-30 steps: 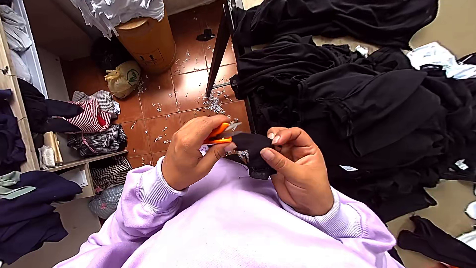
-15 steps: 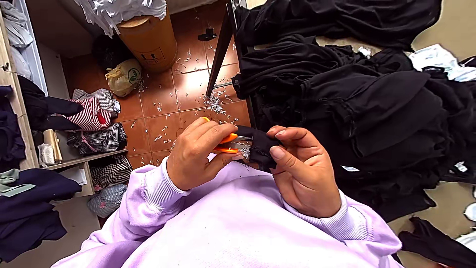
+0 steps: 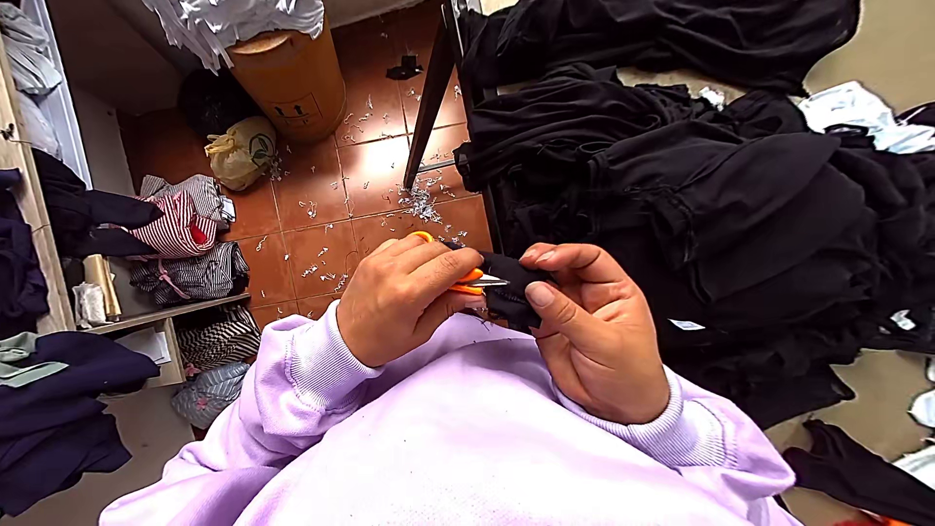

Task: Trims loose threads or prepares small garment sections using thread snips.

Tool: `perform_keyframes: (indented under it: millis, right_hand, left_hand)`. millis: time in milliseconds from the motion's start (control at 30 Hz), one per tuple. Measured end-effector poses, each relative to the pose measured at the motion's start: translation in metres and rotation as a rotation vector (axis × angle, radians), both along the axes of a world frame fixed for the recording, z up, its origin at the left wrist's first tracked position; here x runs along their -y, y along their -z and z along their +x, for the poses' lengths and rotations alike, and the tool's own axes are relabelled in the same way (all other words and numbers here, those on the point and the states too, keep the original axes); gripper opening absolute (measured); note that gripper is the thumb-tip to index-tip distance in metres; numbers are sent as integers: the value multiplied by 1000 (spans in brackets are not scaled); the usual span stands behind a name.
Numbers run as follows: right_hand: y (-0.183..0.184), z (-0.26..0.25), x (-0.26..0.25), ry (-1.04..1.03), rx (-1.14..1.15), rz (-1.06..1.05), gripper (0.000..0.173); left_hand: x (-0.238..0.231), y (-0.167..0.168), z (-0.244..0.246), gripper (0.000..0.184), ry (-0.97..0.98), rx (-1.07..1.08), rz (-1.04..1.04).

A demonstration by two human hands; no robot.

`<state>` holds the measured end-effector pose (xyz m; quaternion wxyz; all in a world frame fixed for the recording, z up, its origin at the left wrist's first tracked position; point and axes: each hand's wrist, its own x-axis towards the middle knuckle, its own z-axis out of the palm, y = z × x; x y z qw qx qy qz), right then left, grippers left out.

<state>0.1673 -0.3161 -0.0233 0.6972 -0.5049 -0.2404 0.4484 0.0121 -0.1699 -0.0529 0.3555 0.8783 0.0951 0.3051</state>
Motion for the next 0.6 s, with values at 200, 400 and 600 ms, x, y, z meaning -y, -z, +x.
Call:
perform_keyframes:
  millis: [200, 400, 600]
  right_hand:
    - [-6, 1, -1, -42, -121, -111, 25]
    - [-4, 0, 0, -144, -34, -106, 37]
    - [0, -3, -1, -75, 142, -77, 25]
  left_hand:
    - [-5, -4, 0, 50, -31, 185, -387]
    - [4, -7, 13, 17, 26, 111, -367]
    - [9, -11, 13, 8, 74, 154, -830]
